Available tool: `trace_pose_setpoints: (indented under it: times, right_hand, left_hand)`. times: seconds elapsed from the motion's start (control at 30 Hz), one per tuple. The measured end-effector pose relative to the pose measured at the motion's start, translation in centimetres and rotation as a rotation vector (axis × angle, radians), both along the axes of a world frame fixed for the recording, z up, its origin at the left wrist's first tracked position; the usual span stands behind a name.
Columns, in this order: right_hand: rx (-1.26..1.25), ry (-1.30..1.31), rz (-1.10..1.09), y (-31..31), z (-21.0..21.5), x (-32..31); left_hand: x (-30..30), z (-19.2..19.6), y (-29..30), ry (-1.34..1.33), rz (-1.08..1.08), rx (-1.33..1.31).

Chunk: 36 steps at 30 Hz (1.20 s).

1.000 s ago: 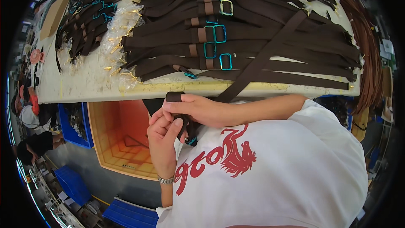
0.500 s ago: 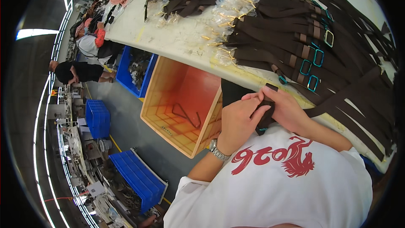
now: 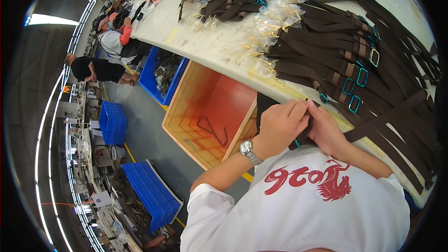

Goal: The person repeatedly picks up brown fabric straps and teal metal buckles from a table, threads the strap through the buckle, and places the assembled unit into a wooden crate. The process is repeated for multiple straps throughout the clip.

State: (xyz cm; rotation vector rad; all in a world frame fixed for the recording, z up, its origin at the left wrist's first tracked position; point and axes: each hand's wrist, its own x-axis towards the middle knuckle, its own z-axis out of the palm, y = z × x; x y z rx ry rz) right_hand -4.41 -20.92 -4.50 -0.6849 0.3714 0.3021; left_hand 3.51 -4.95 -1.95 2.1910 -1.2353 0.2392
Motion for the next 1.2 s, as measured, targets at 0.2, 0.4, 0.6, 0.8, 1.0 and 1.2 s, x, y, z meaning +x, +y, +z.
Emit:
trace_pose_setpoints:
  times: [0.2, 0.4, 0.6, 0.8, 1.0, 1.2]
  right_hand:
    - [-0.032, 0.033, 0.039, -0.1, -0.2, 0.0]
    - [-0.122, -0.009, 0.151, 0.8, 1.0, -0.2]
    - [-0.471, -0.139, 0.118, 1.8, 0.7, -0.2]
    - [-0.37, -0.102, 0.225, 0.7, -0.3, -0.1]
    - [-0.039, -0.018, 0.581, -0.8, 1.7, 1.4]
    - [-0.144, -0.203, 0.837, -0.8, 2.3, 2.2]
  left_hand:
    - [-0.4, 0.3, 0.1, 0.013, 0.005, -0.095]
    - [0.1, 0.9, 2.3, 0.168, -0.124, -0.062]
    - [-1.0, -0.6, 1.4, 0.203, 0.041, -0.028]
    - [-1.0, -2.3, 1.6, 0.306, 0.008, 0.065]
    - [1.4, 3.6, 6.5, 0.083, -0.283, 0.282]
    - [2.0, 3.7, 7.7, -0.062, -0.455, 0.403]
